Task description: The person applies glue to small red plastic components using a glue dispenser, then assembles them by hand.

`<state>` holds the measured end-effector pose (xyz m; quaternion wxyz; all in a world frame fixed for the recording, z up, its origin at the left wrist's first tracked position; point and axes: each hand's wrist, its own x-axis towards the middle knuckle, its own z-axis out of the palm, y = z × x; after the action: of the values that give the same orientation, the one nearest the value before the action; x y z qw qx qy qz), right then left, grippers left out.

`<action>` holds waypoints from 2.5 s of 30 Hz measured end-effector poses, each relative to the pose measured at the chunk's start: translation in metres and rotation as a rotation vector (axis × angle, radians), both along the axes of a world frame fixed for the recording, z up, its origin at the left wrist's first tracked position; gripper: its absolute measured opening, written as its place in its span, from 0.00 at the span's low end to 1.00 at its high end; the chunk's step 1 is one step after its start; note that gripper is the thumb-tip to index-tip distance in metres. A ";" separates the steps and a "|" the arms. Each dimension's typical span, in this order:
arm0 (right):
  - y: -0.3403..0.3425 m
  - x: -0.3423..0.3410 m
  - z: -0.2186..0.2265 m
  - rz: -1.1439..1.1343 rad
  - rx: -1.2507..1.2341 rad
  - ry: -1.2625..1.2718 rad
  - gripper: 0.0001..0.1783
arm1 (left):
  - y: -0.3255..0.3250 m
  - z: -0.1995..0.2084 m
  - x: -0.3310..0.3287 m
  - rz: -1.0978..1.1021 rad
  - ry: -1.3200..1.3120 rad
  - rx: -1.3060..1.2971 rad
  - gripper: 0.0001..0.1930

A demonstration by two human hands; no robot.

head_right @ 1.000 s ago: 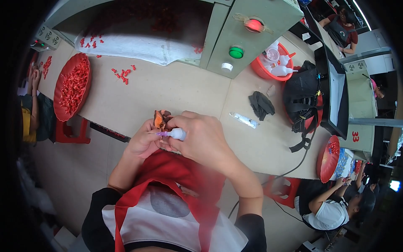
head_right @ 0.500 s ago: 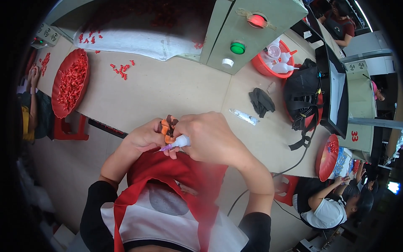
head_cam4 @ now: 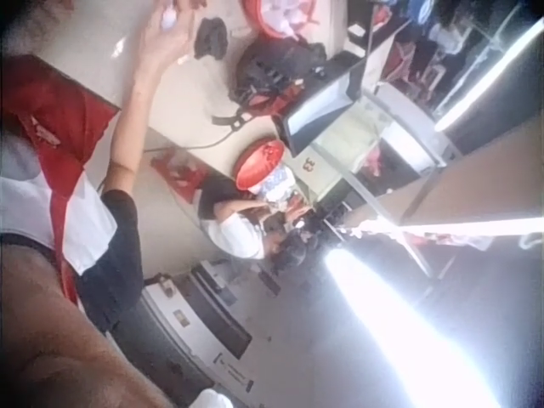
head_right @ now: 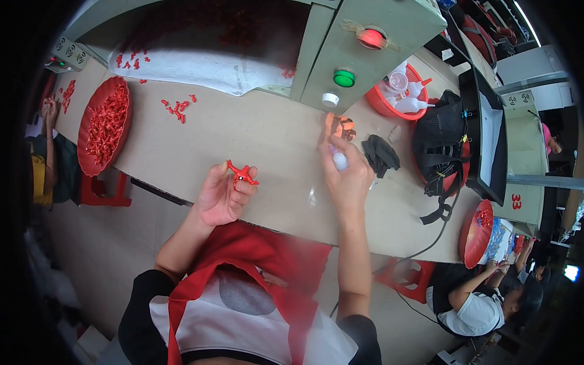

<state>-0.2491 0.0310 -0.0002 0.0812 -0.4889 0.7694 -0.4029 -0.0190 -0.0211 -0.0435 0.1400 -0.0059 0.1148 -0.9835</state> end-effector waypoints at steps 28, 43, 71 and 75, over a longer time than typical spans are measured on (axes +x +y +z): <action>-0.005 -0.004 -0.021 0.046 -0.083 0.178 0.08 | 0.007 0.004 -0.002 0.071 -0.088 -0.058 0.21; -0.006 0.041 0.055 0.620 0.121 -0.528 0.08 | 0.009 0.037 -0.001 0.200 -0.386 -0.372 0.21; 0.013 0.065 0.091 0.712 0.163 -0.192 0.10 | 0.009 0.052 -0.002 -0.092 -0.690 -1.036 0.15; 0.021 0.059 0.084 0.740 0.124 -0.207 0.13 | 0.016 0.048 -0.006 -0.039 -0.685 -1.059 0.16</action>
<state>-0.1904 0.0523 0.0837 0.3276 -0.6844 0.5518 -0.3463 -0.0249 -0.0050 0.0040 0.1290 0.2431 -0.4389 -0.8554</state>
